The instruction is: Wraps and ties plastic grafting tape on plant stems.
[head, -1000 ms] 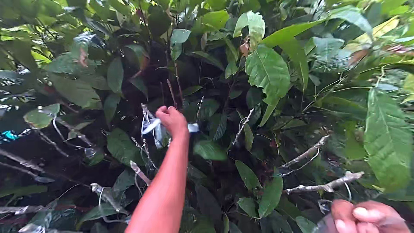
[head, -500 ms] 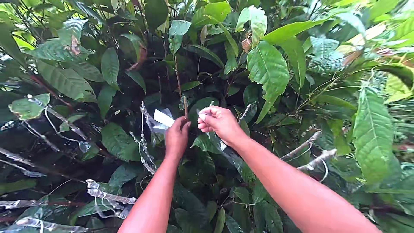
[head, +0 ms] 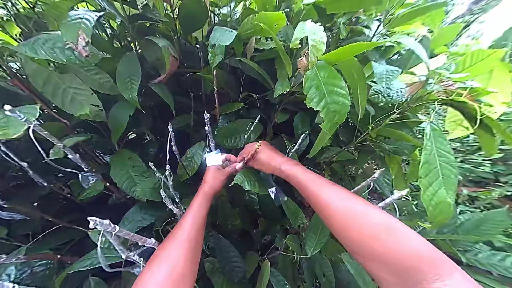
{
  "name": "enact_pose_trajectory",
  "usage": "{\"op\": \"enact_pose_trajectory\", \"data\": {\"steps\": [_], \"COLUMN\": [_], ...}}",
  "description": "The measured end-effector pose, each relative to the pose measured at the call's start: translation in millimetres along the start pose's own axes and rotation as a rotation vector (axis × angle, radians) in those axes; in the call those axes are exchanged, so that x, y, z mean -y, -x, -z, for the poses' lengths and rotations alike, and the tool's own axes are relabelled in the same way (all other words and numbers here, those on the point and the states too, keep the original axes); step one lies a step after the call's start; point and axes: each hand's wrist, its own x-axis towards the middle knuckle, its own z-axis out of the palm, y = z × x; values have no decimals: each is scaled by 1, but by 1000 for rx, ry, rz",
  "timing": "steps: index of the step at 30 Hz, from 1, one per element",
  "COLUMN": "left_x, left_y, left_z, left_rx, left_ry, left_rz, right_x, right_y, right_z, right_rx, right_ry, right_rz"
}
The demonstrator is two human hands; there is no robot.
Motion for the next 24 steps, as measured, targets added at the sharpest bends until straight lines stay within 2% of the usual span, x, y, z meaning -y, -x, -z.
{"op": "enact_pose_trajectory", "data": {"steps": [1, 4, 5, 6, 8, 10, 11, 13, 15, 17, 18, 21, 22, 24], "left_x": [-2, -6, -9, -13, -19, -20, -19, -8, 4, -3, -6, -14, -16, -19], "left_y": [1, 3, 2, 0, -5, -9, -8, 2, 14, 18, 19, 25, 25, 23], "left_z": [-1, 1, 2, 3, 4, 5, 3, -8, -20, -22, -17, 11, 20, 32], "left_rx": [-22, -79, -96, -108, -120, -111, -73, 65, 157, 252, 275, 162, 100, 26], "left_ry": [-69, -343, -451, -518, -521, -394, -332, -245, -192, -351, -449, -512, -490, -420], "left_rz": [-36, -143, -136, -105, -23, 62, 65, -14, -141, -128, -110, -67, -51, -5], "right_x": [3, 13, 17, 24, 54, 95, 111, 133, 124, 97, 85, 58, 51, 45], "right_y": [-1, -7, -7, -3, 18, 43, 50, 40, 17, 6, 5, 16, 20, 25], "right_z": [0, 1, 0, -3, -14, -25, -25, -3, 33, 66, 75, 65, 57, 45], "right_rx": [14, 82, 74, 57, 64, 136, 201, 376, 417, 358, 321, 218, 244, 347], "right_ry": [-9, -89, -105, -87, 102, 371, 424, 344, 114, -79, -19, 580, 676, 674], "right_rz": [-39, -354, -406, -400, -235, -11, 45, -63, -187, -234, -231, -202, -206, -275]}}
